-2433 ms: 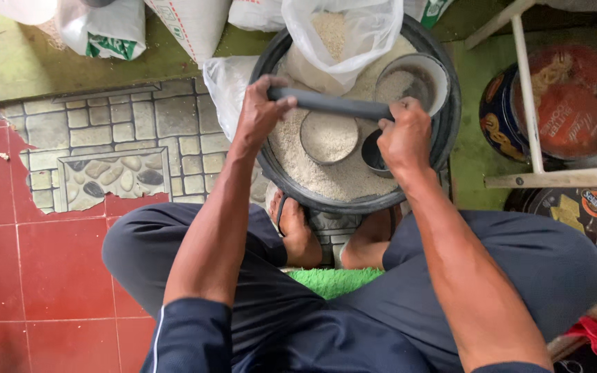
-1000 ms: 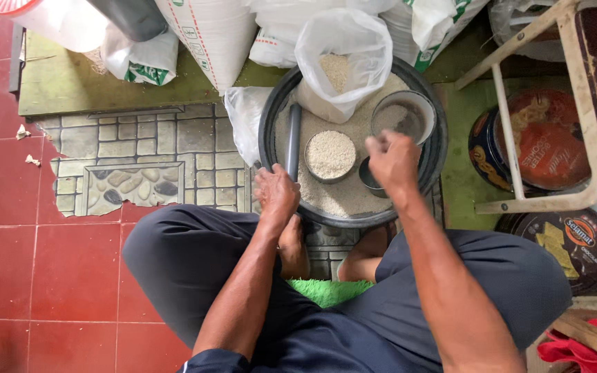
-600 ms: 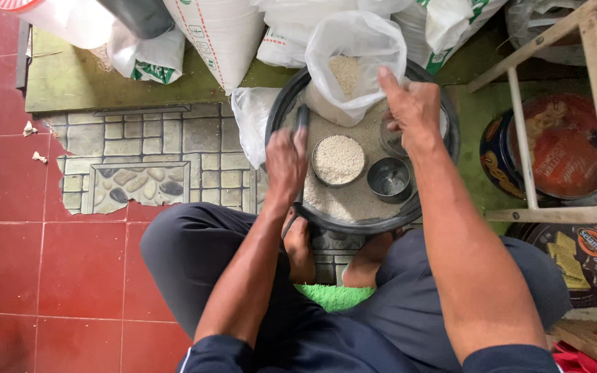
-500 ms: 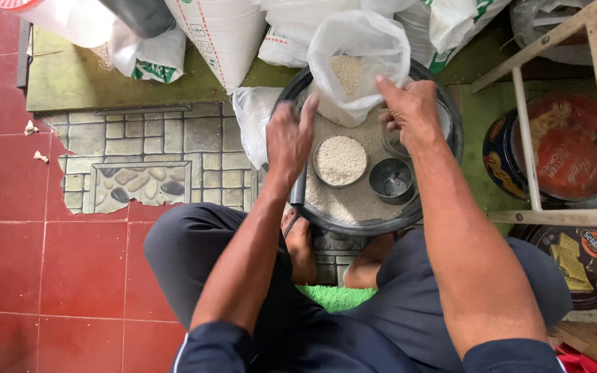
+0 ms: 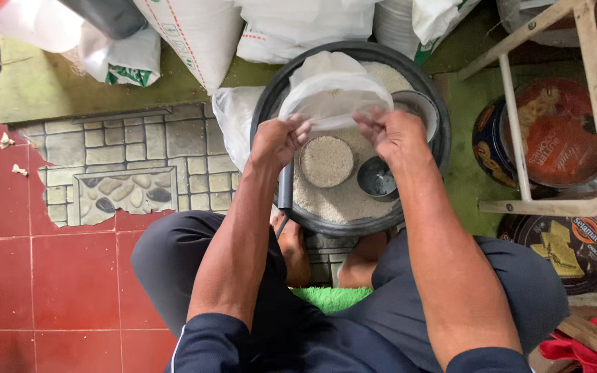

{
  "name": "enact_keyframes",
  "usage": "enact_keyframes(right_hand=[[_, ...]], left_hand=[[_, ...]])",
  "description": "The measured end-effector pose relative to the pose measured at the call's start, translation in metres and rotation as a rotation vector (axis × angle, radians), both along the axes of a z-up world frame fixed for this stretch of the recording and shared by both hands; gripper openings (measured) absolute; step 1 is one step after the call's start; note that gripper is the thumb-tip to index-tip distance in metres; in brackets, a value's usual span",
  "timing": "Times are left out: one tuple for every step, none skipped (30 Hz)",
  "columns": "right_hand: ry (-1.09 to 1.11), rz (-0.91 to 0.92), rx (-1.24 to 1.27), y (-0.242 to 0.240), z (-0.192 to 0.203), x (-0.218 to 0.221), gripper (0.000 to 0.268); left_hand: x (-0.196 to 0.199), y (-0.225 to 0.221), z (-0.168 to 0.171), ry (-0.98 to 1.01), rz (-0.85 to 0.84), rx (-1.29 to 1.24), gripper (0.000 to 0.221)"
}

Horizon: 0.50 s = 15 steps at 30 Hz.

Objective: The person scoops rice from a large container into smaller cups and a plastic bag by hand and using a small scoop.

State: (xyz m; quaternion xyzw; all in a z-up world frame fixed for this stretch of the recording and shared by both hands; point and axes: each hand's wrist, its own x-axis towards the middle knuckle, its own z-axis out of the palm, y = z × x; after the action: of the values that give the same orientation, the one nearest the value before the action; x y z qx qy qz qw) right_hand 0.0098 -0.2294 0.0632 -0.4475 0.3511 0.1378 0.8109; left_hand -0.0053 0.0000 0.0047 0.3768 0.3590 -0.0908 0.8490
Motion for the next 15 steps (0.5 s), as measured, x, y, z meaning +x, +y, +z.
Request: enact_keyframes(right_hand=[[0.003,0.001,-0.002,0.004,0.01,-0.005,0.026],[-0.05,-0.031,0.062,0.009,0.021,-0.007,0.021],[-0.103,-0.063,0.126,0.013,0.032,-0.01,0.015],[-0.106,-0.065,0.125,0.011,0.023,-0.009,0.015],[-0.159,-0.018,0.095,0.009,0.013,-0.009,0.022],[-0.208,0.031,0.065,0.008,0.002,-0.01,0.029],[-0.206,0.032,0.065,0.011,0.008,-0.016,0.029],[-0.247,0.099,-0.11,0.015,0.013,-0.022,0.029],[-0.286,0.165,-0.285,0.018,0.019,-0.028,0.033],[-0.285,0.164,-0.288,0.019,0.007,-0.03,0.033],[-0.335,0.275,-0.491,0.019,-0.004,-0.031,0.027],[-0.382,0.388,-0.695,0.019,-0.016,-0.032,0.025],[-0.38,0.389,-0.697,0.022,-0.018,-0.036,0.025],[-0.372,0.428,-0.784,0.025,-0.018,-0.039,0.027],[-0.363,0.467,-0.871,0.029,-0.019,-0.043,0.028]], left_hand=[[-0.006,-0.003,0.008,0.003,0.001,-0.002,0.008],[-0.009,-0.005,0.016,-0.077,0.024,-0.048,0.006],[-0.012,-0.007,0.025,-0.157,0.048,-0.094,0.009],[-0.014,-0.008,0.026,-0.159,0.046,-0.096,0.009],[-0.016,-0.01,0.026,-0.22,0.041,-0.068,0.012],[-0.021,-0.01,0.026,-0.276,0.038,-0.039,0.016],[-0.024,-0.01,0.024,-0.274,0.039,-0.039,0.016],[-0.026,-0.011,0.023,-0.309,0.001,0.029,0.016],[-0.028,-0.011,0.021,-0.344,-0.038,0.097,0.016],[-0.025,-0.013,0.014,-0.343,-0.039,0.095,0.016],[-0.023,-0.014,0.006,-0.356,-0.061,0.145,0.018],[-0.021,-0.016,-0.002,-0.368,-0.082,0.195,0.021],[-0.023,-0.014,-0.007,-0.366,-0.082,0.193,0.021],[-0.024,-0.013,-0.011,-0.324,-0.155,0.414,0.023],[-0.025,-0.011,-0.015,-0.278,-0.228,0.635,0.025]])
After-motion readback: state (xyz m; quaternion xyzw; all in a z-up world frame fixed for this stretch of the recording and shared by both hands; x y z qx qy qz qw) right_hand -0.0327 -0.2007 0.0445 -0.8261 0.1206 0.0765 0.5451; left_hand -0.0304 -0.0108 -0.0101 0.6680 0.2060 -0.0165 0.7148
